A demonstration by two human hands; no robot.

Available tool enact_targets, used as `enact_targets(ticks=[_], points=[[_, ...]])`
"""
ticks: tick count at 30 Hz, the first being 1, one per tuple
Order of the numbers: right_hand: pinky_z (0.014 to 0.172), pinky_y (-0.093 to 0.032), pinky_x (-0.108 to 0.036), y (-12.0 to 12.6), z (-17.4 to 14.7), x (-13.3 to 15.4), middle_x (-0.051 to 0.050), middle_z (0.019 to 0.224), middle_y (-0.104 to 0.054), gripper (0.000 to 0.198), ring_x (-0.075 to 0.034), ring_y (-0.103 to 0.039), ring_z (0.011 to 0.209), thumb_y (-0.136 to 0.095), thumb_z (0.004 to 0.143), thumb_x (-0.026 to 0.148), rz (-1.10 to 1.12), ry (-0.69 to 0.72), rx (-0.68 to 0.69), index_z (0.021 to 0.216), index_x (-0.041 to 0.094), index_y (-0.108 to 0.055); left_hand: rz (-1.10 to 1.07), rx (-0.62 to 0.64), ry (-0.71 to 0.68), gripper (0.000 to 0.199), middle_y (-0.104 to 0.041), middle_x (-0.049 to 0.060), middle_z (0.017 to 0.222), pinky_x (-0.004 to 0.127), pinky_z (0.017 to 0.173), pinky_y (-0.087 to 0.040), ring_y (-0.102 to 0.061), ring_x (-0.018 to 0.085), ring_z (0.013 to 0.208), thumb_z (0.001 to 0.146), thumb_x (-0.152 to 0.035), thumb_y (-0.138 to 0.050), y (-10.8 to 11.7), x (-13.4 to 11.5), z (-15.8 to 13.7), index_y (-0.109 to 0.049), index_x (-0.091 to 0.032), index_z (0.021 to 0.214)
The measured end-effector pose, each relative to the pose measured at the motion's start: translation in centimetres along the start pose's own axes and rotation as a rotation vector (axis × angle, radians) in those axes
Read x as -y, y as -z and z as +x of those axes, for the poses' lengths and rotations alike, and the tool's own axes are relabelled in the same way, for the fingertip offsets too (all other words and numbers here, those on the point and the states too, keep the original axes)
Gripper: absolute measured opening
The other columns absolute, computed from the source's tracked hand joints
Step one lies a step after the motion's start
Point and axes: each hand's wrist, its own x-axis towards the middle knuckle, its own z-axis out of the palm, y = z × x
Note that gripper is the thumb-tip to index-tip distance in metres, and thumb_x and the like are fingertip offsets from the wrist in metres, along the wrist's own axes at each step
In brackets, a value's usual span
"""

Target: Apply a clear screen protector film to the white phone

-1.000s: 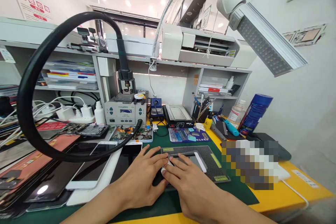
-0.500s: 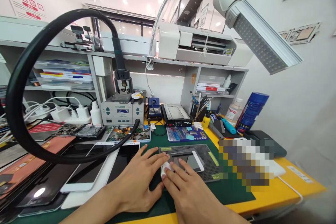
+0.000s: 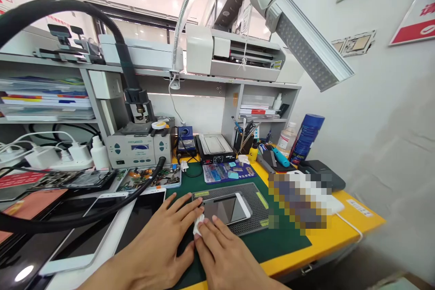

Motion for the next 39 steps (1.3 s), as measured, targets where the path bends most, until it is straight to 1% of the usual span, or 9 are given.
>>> enact_targets(ticks=[3,10,15,19,21,24,29,35,39], points=[[0.105,-0.046,-0.046,-0.1,0.0,0.2,-0.019,0.117,-0.072,0.033,-0.031,-0.063,0.113,-0.044,0.096,0.017,0.002,-0.022,-0.002,0.114,0.004,-0.069,0.009,-0.003,-0.01,0.062,-0.035,0.001,0.161,0.059,0.121,-0.027,-0.028,0.029,0.15,0.093,-0.03,-0.051,-0.3,0.1,0.0,-0.037,-0.029,0.153],[0.104,-0.046,-0.047,0.2,-0.6,-0.2,-0.019,0.113,-0.072,0.032,-0.031,-0.063,0.111,-0.046,0.093,0.015,-0.015,-0.038,-0.008,0.113,0.003,-0.068,-0.006,-0.031,-0.024,0.073,-0.033,0.001,0.162,0.058,0.121,-0.026,-0.028,0.029,0.149,0.089,-0.024,-0.054,-0.8,0.6,-0.1,-0.027,-0.031,0.157],[0.106,-0.045,-0.045,0.9,-1.4,-1.1,-0.018,0.117,-0.072,0.032,-0.031,-0.062,0.113,-0.048,0.09,0.015,-0.021,-0.031,0.017,0.111,0.004,-0.07,-0.004,-0.022,-0.019,0.065,-0.035,0.002,0.161,0.058,0.121,-0.027,-0.03,0.029,0.149,0.092,-0.025,-0.053,-0.5,0.2,0.0,-0.035,-0.03,0.155],[0.109,-0.043,-0.044,1.8,-2.4,-2.1,-0.02,0.122,-0.07,0.038,-0.031,-0.059,0.12,-0.048,0.087,0.016,-0.002,-0.051,0.09,0.116,0.003,-0.069,0.018,-0.092,0.026,0.053,-0.043,0.002,0.157,0.057,0.12,-0.028,-0.035,0.029,0.147,0.096,-0.031,-0.052,-0.6,-0.2,0.1,-0.047,-0.03,0.148],[0.109,-0.043,-0.044,2.4,-3.0,-2.6,-0.02,0.124,-0.069,0.039,-0.03,-0.059,0.121,-0.048,0.088,0.018,0.005,-0.06,0.126,0.118,0.003,-0.07,0.015,-0.109,0.017,0.047,-0.045,0.002,0.155,0.055,0.12,-0.029,-0.036,0.029,0.146,0.099,-0.037,-0.05,-0.6,-0.1,0.2,-0.05,-0.03,0.146],[0.11,-0.045,-0.043,3.3,-3.8,-3.3,-0.018,0.126,-0.069,0.039,-0.031,-0.059,0.122,-0.047,0.092,0.02,0.019,-0.099,0.149,0.117,0.003,-0.071,0.01,-0.092,-0.016,0.045,-0.045,0.0,0.156,0.051,0.12,-0.03,-0.037,0.027,0.146,0.101,-0.044,-0.046,-0.5,0.2,0.3,-0.05,-0.031,0.145],[0.111,-0.046,-0.045,4.8,-5.1,-4.3,-0.018,0.129,-0.067,0.037,-0.032,-0.059,0.124,-0.048,0.097,0.019,0.034,-0.191,0.193,0.122,0.003,-0.069,0.045,-0.099,-0.02,0.044,-0.047,-0.001,0.154,0.049,0.119,-0.032,-0.039,0.027,0.145,0.103,-0.045,-0.044,-0.5,0.5,0.4,-0.052,-0.032,0.144],[0.105,-0.053,-0.044,6.1,-5.8,-5.5,-0.019,0.126,-0.069,0.037,-0.031,-0.063,0.12,-0.046,0.096,0.013,0.015,-0.217,0.227,0.122,0.003,-0.069,0.066,-0.097,-0.028,0.049,-0.046,0.0,0.155,0.052,0.118,-0.034,-0.038,0.029,0.145,0.102,-0.046,-0.045,-0.8,0.8,0.4,-0.043,-0.034,0.15],[0.105,-0.053,-0.04,6.5,-5.8,-5.7,-0.016,0.128,-0.068,0.038,-0.028,-0.063,0.122,-0.047,0.095,0.011,0.069,-0.266,0.205,0.126,0.006,-0.068,0.063,-0.113,-0.027,0.05,-0.047,0.002,0.153,0.052,0.117,-0.037,-0.043,0.029,0.142,0.101,-0.047,-0.047,-0.8,0.9,0.3,-0.046,-0.033,0.149]])
